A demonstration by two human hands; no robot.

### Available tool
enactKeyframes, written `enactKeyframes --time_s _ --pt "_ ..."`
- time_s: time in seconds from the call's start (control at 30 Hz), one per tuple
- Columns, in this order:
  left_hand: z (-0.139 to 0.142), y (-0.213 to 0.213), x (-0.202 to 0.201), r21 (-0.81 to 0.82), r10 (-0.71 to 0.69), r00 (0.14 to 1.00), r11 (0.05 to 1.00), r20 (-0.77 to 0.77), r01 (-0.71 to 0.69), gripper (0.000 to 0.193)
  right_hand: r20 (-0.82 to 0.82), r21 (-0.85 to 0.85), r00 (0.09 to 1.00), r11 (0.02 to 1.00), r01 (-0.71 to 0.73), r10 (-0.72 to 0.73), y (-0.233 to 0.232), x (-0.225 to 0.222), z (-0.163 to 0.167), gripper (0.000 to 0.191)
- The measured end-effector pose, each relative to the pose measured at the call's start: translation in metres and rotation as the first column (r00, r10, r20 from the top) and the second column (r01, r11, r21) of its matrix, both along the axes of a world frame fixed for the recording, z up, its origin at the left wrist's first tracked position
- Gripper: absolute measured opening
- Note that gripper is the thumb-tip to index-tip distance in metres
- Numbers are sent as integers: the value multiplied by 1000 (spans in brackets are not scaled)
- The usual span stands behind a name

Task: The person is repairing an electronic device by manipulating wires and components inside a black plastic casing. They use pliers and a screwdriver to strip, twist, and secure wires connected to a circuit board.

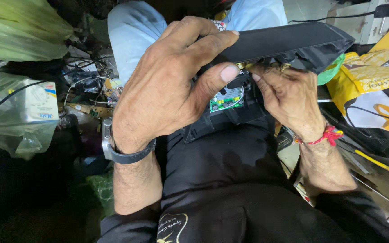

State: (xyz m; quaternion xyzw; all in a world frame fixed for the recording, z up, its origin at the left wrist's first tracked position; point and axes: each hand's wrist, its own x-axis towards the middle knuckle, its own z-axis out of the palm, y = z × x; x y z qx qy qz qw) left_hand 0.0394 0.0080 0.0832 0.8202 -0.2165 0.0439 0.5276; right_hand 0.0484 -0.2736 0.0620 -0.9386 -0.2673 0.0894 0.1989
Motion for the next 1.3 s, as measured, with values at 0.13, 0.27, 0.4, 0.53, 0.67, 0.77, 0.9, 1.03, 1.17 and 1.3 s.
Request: enactKeyframes --time_s 0.13,0.27,0.4,0.53,0.67,0.77,0.9,1.03,1.17,1.3 --pt "0 0 1 3 1 1000 1000 -15 -1 41 -14 36 1000 999 19 -19 -1 -1 -1 22" --pt "-1 -1 2 13 11 1000 1000 0 -11 40 -14 5 1000 1000 6 -6 -2 -1 0 27" --pt "-2 -3 0 6 8 1000 1000 7 -8 40 -4 42 1000 999 -31 31 -4 -2 4 31" --pt "-2 -5 0 3 5 1000 1000 5 -5 40 -46 -7 999 1000 -1 1 -2 -1 7 30" --pt "-1 -4 0 6 8 1000 1000 10 -8 40 -64 -13 998 1000 11 -11 0 -2 9 32" --pt "-1 -3 0 0 9 1000 1000 8 -9 39 -18 9 999 1000 -26 26 -3 -2 9 31" --pt "-9 2 2 -29 13 1000 999 -9 -13 35 -90 91 996 996 9 -1 -3 0 3 25" --pt "-23 13 3 -78 22 1000 997 -9 -22 37 -245 207 953 951 228 -176 -7 -7 -5 40" --pt "-34 18 7 -119 41 999 992 -15 -43 43 -208 476 932 801 363 -298 -31 -13 -10 37" --pt "-41 15 11 -106 74 997 992 -16 -75 44 -81 648 900 663 374 -429 -64 -5 -24 33"
